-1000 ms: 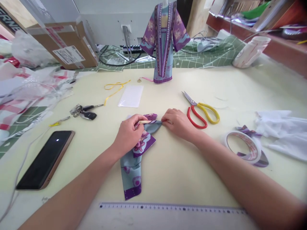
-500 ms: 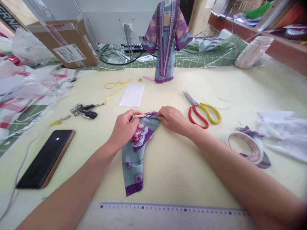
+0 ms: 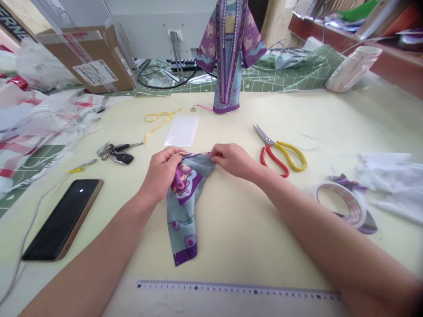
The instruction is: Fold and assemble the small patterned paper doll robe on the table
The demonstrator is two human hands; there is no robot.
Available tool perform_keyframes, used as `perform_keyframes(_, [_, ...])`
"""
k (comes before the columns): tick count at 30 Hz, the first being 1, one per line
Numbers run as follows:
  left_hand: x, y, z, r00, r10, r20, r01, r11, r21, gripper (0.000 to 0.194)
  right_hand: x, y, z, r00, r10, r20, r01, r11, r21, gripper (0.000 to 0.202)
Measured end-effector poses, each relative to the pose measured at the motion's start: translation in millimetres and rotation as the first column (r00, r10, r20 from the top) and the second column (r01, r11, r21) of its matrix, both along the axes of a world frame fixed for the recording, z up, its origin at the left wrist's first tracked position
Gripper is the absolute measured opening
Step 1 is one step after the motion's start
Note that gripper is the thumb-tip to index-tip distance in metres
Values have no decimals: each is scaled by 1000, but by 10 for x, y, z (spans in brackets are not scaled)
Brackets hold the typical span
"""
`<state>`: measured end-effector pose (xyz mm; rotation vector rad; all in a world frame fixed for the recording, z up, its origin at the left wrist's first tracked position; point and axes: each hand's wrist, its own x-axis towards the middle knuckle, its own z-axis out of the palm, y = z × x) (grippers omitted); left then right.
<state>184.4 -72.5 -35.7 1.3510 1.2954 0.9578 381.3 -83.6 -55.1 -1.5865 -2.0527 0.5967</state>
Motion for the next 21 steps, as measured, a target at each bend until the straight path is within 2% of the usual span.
perform_keyframes(6, [-162,99,46,986,140,92,-145,988,53,7,-193,120,133,995,51,-81,-48,998,39,12])
perform_keyframes(10, [-364,186,125,974,145,176,-166,980,112,6,-340,211,234,970,97,-224,-81,993,80,12])
perform_keyframes(13, [-508,209,253,968,124,217,-158,977,144,7,-403,233,290,919,106,-379,-78,993,88,17])
perform_keyframes(15, [-585,201,364,964,101,245,-141,978,156,7,-409,212,313,895,76,-440,-34,994,104,17])
perform_keyframes(18, [-662,160,542,961,39,275,-87,982,167,7,-385,121,327,881,26,-473,42,990,131,21])
perform_keyframes(21, [-680,81,714,967,-4,256,-38,987,157,7,-377,-22,336,888,81,-452,-15,989,146,36])
